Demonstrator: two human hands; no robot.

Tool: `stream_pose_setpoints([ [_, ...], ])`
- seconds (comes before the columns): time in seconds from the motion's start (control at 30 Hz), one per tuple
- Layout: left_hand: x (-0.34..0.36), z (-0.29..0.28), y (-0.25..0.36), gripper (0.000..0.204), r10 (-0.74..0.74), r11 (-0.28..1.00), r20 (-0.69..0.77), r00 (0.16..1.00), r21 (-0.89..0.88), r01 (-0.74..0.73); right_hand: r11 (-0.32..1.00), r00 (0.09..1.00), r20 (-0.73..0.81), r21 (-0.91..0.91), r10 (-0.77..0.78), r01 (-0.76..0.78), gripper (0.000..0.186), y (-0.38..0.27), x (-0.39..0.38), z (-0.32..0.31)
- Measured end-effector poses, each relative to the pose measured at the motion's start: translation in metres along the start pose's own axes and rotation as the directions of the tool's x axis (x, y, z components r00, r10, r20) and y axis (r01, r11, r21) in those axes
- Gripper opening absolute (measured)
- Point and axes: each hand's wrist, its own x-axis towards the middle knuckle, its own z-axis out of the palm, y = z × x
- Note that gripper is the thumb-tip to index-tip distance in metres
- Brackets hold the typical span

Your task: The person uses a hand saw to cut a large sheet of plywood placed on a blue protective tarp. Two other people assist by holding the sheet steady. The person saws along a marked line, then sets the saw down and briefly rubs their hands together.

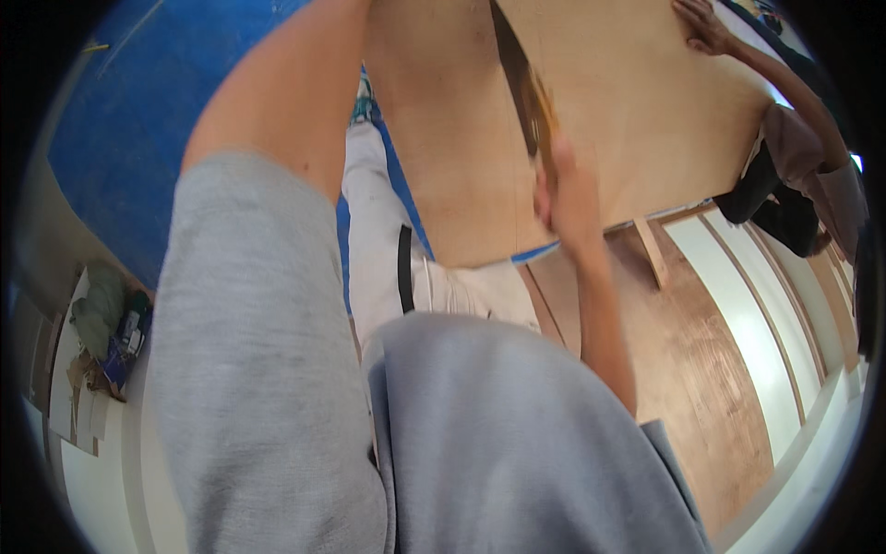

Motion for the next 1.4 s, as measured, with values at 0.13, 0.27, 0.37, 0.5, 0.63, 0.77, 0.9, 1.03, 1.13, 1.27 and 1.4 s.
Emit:
stream_pose_setpoints([
  [0.13,-0.007,-0.006,-0.001,0.071,0.011,1.000,-0.087,0.996,-0.011,-0.013,0.928,0.933,-0.064,0.143,0.355,-0.343,0.060,0.021,-0.142,-0.024],
  [0.27,-0.007,0.004,-0.001,0.072,0.061,0.998,-0.173,0.983,0.028,-0.057,0.927,0.927,-0.032,0.044,0.373,-0.371,0.062,0.006,-0.174,-0.054],
  [0.37,0.000,0.013,-0.004,0.071,0.052,0.999,-0.163,0.985,0.008,-0.051,0.896,0.905,-0.141,-0.145,0.401,-0.420,0.061,-0.034,-0.099,-0.032],
  [0.5,0.006,0.019,-0.009,0.071,0.101,0.995,-0.108,0.989,0.025,-0.099,0.960,0.959,-0.052,0.046,0.280,-0.278,0.061,-0.071,0.033,0.010],
  [0.63,0.007,0.019,-0.005,0.071,0.067,0.998,-0.097,0.993,-0.001,-0.067,0.969,0.954,-0.170,0.041,0.248,-0.245,0.057,-0.059,0.058,0.015],
  [0.77,0.001,0.014,-0.001,0.069,0.007,0.999,-0.124,0.992,0.034,-0.003,0.956,0.934,-0.236,-0.188,-0.267,0.226,0.041,-0.041,0.031,0.018],
  [0.9,0.000,0.014,0.000,0.069,0.030,0.997,-0.052,0.998,-0.071,-0.034,0.842,0.907,-0.150,-0.455,-0.394,0.291,0.045,-0.059,0.043,0.025],
  [1.03,0.002,0.022,0.001,0.069,0.013,0.996,-0.099,0.995,-0.084,-0.021,0.711,0.887,-0.051,-0.620,-0.458,0.332,0.047,-0.086,0.071,0.016],
  [1.13,0.004,0.027,0.002,0.068,0.022,0.997,-0.143,0.990,-0.071,-0.032,0.765,0.942,-0.050,-0.599,-0.331,0.236,0.044,-0.091,0.078,0.011],
  [1.27,0.008,0.026,0.000,0.067,0.068,0.997,-0.195,0.979,-0.025,-0.074,0.784,0.914,-0.039,-0.530,-0.405,0.324,0.047,-0.081,0.066,0.011],
  [1.4,0.011,0.022,0.001,0.068,0.067,0.997,-0.083,0.994,0.033,-0.065,0.853,0.956,-0.062,-0.472,-0.285,0.224,0.047,-0.071,0.055,0.014],
])
